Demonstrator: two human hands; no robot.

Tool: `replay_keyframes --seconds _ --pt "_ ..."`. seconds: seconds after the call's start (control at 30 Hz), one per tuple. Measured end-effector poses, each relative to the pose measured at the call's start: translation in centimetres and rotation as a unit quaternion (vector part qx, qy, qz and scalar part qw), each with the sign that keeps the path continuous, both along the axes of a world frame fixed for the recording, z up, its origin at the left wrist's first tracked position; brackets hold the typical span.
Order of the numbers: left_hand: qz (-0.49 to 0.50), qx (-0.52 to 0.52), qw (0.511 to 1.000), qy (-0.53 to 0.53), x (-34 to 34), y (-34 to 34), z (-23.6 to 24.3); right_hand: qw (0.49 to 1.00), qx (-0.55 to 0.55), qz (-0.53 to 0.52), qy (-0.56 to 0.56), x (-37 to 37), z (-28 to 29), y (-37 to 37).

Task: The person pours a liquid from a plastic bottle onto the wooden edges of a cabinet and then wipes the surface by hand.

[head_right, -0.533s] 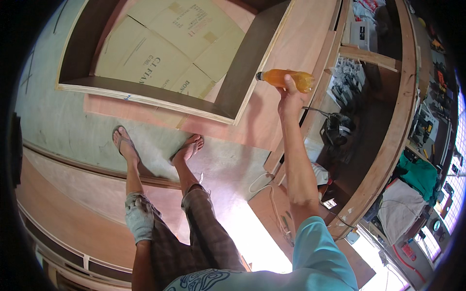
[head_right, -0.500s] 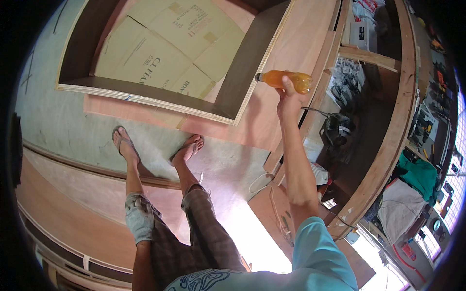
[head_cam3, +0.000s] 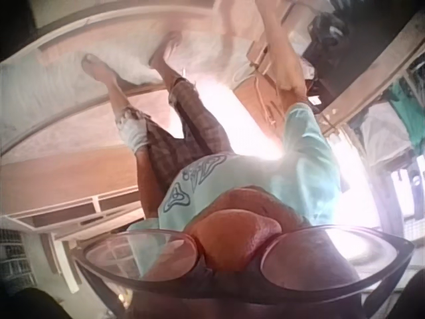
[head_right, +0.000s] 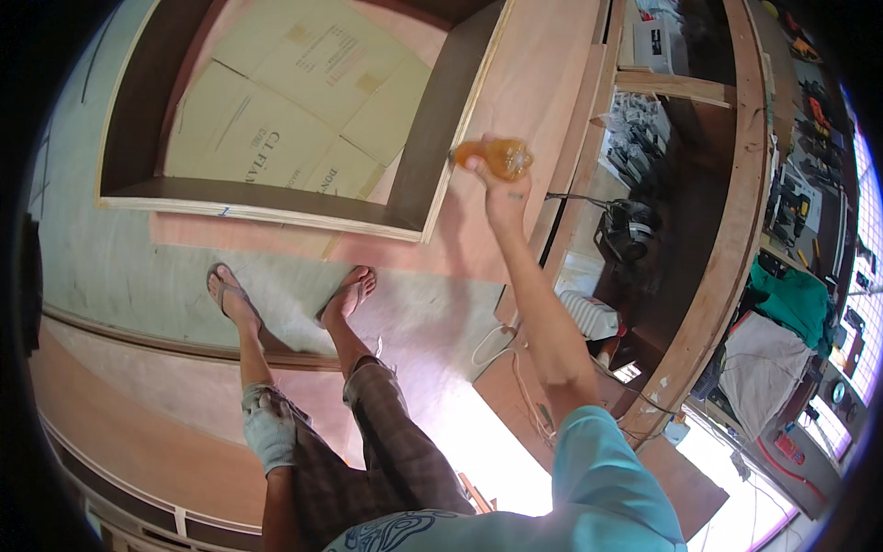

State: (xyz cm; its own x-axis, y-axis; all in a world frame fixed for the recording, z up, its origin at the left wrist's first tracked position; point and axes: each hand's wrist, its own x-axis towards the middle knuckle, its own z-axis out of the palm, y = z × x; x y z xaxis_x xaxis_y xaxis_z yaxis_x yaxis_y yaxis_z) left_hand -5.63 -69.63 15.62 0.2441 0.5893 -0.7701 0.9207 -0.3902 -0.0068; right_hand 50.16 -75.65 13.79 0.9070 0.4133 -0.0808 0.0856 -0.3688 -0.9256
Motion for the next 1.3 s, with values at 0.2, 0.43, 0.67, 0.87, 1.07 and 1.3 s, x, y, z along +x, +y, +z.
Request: replay_keyframes --seconds 0.2,0.43,0.67,0.87,1.07,1.3 --pt "-0.01 -0.004 0.999 0.041 -0.3 -0.4 -0.1 0.999 0.05 -0.011 0.016 2.1 -0.9 1.5" --pt "-0.041 0.007 0.999 0.018 1.3 -1.8 -0.7 0.997 0.067 -0.022 -0.04 10.4 -1.8 4.6" --pt "-0.047 -0.014 0.998 0.027 3.0 -1.3 0.3 0.996 0.083 -0.008 0.016 5.9 -1.1 1.5" --pt "-0.074 0.005 0.997 0.033 1.3 -2.5 -1.1 0.998 0.055 -0.015 -0.039 10.7 -1.6 4.5" --pt "-0.072 -0.031 0.995 0.064 2.2 -1.5 -0.2 0.996 0.051 0.004 0.073 1.3 -1.2 -2.7" --pt "-0.1 -0.011 0.994 0.031 -0.4 -0.9 -1.0 0.998 0.025 -0.012 0.053 -2.9 1.1 -3.5"
